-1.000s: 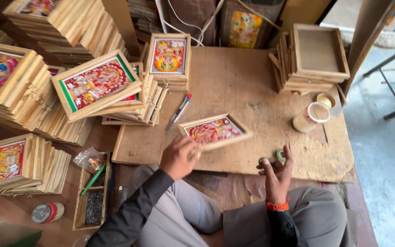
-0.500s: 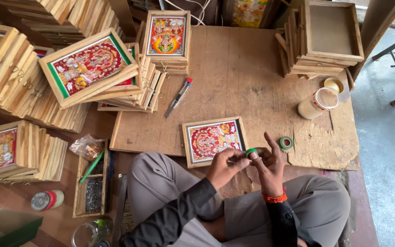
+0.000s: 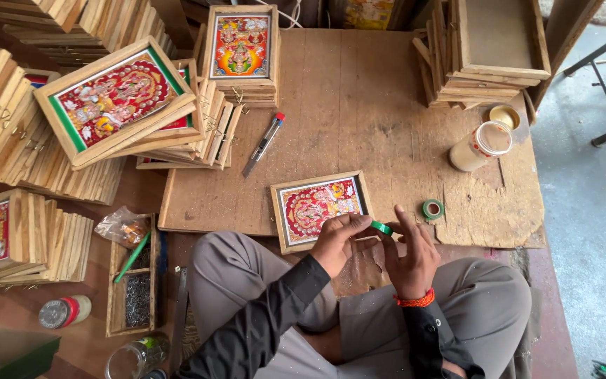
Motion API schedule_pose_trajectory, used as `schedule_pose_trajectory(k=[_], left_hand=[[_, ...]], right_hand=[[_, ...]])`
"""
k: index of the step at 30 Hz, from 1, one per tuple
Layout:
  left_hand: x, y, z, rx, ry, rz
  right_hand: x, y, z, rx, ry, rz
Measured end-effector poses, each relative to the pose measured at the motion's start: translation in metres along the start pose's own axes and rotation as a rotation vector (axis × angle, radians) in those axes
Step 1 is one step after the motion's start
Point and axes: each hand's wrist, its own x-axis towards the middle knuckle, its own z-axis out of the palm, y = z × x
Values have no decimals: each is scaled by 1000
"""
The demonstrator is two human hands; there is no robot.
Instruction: The person sits on the floor and assembles small wooden frames by applying green tape to the edges of printed images inside the frames. They repeatedly pick up frames, apply tape, and stack completed frames. The person also handles stacks of wooden frame pieces and organizes them on the work surface.
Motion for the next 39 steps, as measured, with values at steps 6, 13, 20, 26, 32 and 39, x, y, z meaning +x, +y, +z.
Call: schedule_pose_trajectory(k=[6, 13, 20, 26, 32, 39], left_hand=[[37, 24, -16, 1044, -48, 384], [92, 64, -23, 1652, 223, 847], [113, 32, -42, 1678, 327, 977], [114, 31, -47, 1668, 294, 1044], [113, 29, -44, 1674, 308, 1049], [115, 27, -48, 1688, 319, 1048]], right_hand=[[-3, -4, -4, -147, -58, -29], [-10, 7, 4, -317, -449, 258], [-13, 14, 17, -303, -489, 251], [-12, 12, 24, -363, -581, 282], [-11, 14, 27, -345, -618, 280], [-3, 18, 31, -284, -681, 350]])
